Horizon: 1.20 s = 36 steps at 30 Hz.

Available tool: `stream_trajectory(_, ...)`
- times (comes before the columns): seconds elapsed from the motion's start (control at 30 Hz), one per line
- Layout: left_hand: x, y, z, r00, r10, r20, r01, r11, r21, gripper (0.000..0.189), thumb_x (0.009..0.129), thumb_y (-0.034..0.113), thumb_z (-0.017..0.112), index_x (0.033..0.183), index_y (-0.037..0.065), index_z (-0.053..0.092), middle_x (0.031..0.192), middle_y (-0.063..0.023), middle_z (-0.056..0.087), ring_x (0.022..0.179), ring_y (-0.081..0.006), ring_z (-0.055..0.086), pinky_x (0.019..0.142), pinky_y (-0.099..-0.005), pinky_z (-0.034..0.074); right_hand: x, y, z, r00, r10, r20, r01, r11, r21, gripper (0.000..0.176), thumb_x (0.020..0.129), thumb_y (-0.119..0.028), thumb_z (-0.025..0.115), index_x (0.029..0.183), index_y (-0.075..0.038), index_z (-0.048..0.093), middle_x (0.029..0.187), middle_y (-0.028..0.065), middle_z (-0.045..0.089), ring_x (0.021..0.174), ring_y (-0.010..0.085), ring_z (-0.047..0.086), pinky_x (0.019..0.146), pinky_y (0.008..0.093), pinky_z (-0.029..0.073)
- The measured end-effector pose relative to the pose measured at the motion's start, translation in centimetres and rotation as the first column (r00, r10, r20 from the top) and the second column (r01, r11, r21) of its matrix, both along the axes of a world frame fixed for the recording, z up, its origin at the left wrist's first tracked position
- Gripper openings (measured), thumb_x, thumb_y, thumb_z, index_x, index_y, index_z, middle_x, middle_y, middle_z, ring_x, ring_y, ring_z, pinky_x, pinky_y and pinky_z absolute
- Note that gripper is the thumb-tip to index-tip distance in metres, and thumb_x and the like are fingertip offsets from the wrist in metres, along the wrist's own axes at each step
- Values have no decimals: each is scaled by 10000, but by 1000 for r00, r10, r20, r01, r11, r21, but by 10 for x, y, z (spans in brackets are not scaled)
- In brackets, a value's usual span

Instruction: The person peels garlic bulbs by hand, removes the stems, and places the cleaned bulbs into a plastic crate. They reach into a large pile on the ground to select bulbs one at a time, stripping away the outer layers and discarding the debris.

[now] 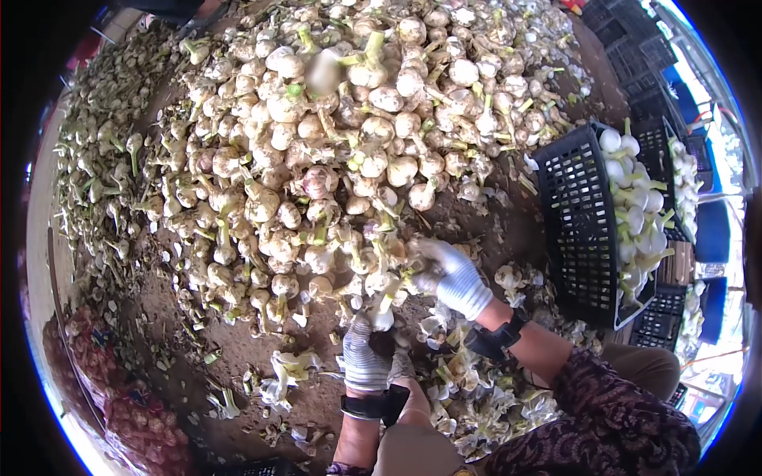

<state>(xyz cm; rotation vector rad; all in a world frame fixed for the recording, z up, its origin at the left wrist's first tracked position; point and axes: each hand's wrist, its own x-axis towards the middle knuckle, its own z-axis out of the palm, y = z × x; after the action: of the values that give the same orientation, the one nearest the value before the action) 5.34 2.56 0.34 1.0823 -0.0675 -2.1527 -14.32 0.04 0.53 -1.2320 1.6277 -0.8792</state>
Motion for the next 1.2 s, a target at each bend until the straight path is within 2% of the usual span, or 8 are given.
stream_trajectory(0.03, -5, -1, 0, 997, 59, 44, -54, 993, -104, 505, 813, 512, 590, 978, 35, 576, 748, -100, 616, 548, -198, 588, 428, -271, 471, 4, 4, -3, 829, -181, 529, 154, 984, 95, 486, 766, -84, 687, 1222, -54, 521, 996, 57, 588, 834, 102, 574, 710, 222, 506)
stream_trajectory(0.2, -10, -7, 14, 983, 109, 148, -68, 964, -259, 416, 749, 144, 720, 1082, 35, 497, 903, -101, 609, 719, -220, 632, 567, -309, 560, 18, 17, 23, 762, -69, 644, -182, 931, 316, 537, 819, -215, 684, 1285, -71, 458, 885, 13, 579, 779, 88, 573, 673, 219, 493)
stream_trajectory(0.47, -11, 5, 5, 906, 136, 401, 67, 888, -454, 525, 662, -133, 669, 1102, 46, 445, 1052, -68, 528, 961, -171, 540, 803, -304, 505, 42, 17, 10, 748, -197, 634, 30, 964, 263, 390, 817, -73, 637, 1188, -8, 534, 948, 21, 624, 782, 74, 564, 704, 215, 473)
stream_trajectory(0.7, -16, 5, 11, 873, 186, 451, 107, 829, -548, 593, 669, -124, 688, 1179, 17, 420, 1042, -64, 562, 922, -143, 558, 820, -275, 478, 36, 10, 27, 608, -134, 782, -50, 977, 207, 373, 821, -82, 629, 1176, -2, 549, 1047, 46, 602, 923, 98, 556, 821, 246, 464)
stream_trajectory(0.8, -15, 7, 11, 892, 168, 421, 82, 854, -513, 604, 666, -120, 695, 1185, 14, 418, 1061, -63, 558, 935, -138, 552, 824, -274, 477, 41, 8, 26, 661, -226, 716, 38, 962, 269, 377, 792, -70, 655, 1155, -2, 575, 1058, 47, 605, 910, 109, 572, 835, 240, 455)
stream_trajectory(0.87, -17, 7, 9, 875, 198, 443, 100, 820, -564, 604, 664, -117, 699, 1184, 15, 421, 1072, -67, 554, 944, -140, 548, 828, -278, 477, 41, 10, 19, 850, -84, 520, 36, 994, 102, 379, 797, -60, 645, 1166, -11, 572, 1063, 43, 598, 906, 95, 567, 825, 240, 462)
stream_trajectory(1.1, -15, 2, 18, 860, 192, 473, 106, 840, -533, 479, 655, -93, 710, 1047, 33, 466, 998, -80, 569, 905, -180, 575, 789, -308, 507, 33, 14, 11, 761, -112, 638, -10, 983, 185, 445, 797, -30, 641, 1221, -3, 511, 1073, 54, 589, 909, 129, 574, 818, 256, 473)
stream_trajectory(1.2, -4, -5, 16, 990, 127, -60, -131, 989, -71, 375, 769, 222, 694, 1030, -1, 543, 821, -113, 637, 626, -212, 630, 573, -308, 535, 27, 11, 20, 822, -2, 570, -90, 987, 133, 440, 790, -13, 631, 1214, -10, 513, 1046, 56, 611, 876, 148, 589, 769, 277, 491)
